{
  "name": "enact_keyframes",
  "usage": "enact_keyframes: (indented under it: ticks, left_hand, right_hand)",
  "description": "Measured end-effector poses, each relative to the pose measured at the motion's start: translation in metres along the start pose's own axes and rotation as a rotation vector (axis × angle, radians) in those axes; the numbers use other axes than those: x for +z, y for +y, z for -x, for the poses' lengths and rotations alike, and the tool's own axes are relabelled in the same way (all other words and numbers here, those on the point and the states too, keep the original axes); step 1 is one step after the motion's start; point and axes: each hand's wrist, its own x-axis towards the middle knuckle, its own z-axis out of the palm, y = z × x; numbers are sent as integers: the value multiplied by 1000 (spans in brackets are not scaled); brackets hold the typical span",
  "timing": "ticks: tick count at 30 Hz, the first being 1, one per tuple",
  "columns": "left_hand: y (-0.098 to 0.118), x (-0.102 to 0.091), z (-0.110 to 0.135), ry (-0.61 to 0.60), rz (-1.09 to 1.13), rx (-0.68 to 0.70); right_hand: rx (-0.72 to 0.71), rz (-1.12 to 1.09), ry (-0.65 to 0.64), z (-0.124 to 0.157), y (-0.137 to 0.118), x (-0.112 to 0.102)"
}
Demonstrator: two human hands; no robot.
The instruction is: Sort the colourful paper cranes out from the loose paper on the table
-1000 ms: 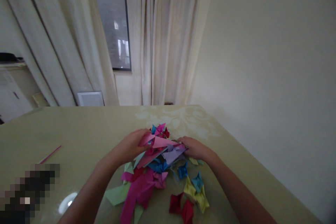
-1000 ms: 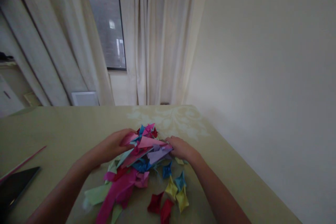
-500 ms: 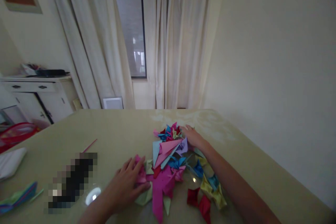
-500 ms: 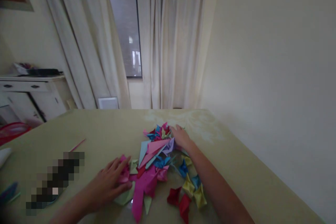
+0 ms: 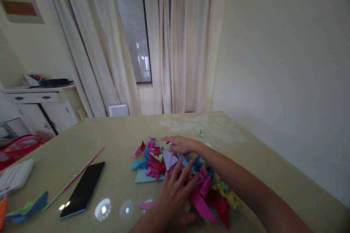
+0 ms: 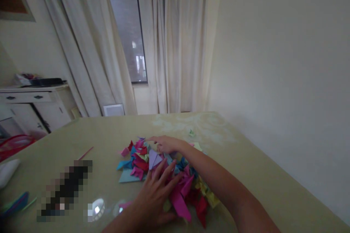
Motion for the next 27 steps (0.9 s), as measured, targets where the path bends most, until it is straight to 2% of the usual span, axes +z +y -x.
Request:
enact_keyframes:
  ticks: [3, 6, 9, 12, 14, 16, 20, 22, 25, 27]
  left_hand:
    - [-13, -27, -27, -1, -19, 0]
    - [-44, -48, -51, 28, -83, -85]
    - [-84, -57, -68, -5, -128, -264]
    - [-121, -53, -75, -105, -91, -449]
    - [-138, -50, -72, -167, -58, -465]
    - [-144, -50, -61, -175, -53, -424]
    - [-132, -67, -24, -103, -26, -334]
    - [-124, -73, 1, -36, -55, -321]
    - [-119, -69, 42, 88, -162, -432]
    - [-119, -57, 70, 112, -157, -521]
  right_hand:
    - [174, 52, 152, 54, -10, -30]
    - [385, 123, 226, 123, -28, -46]
    - [454, 83, 154, 183, -56, -28]
    - [407, 46, 40, 215, -74, 8]
    - [407, 92, 35, 219, -71, 27]
    - [474, 147, 78, 214, -55, 35]
    - [684, 213, 180, 185, -5, 25]
    - [722, 229, 194, 165, 17, 16]
    - [674, 234, 194, 129, 35, 9]
    - [610, 225, 195, 102, 38, 9]
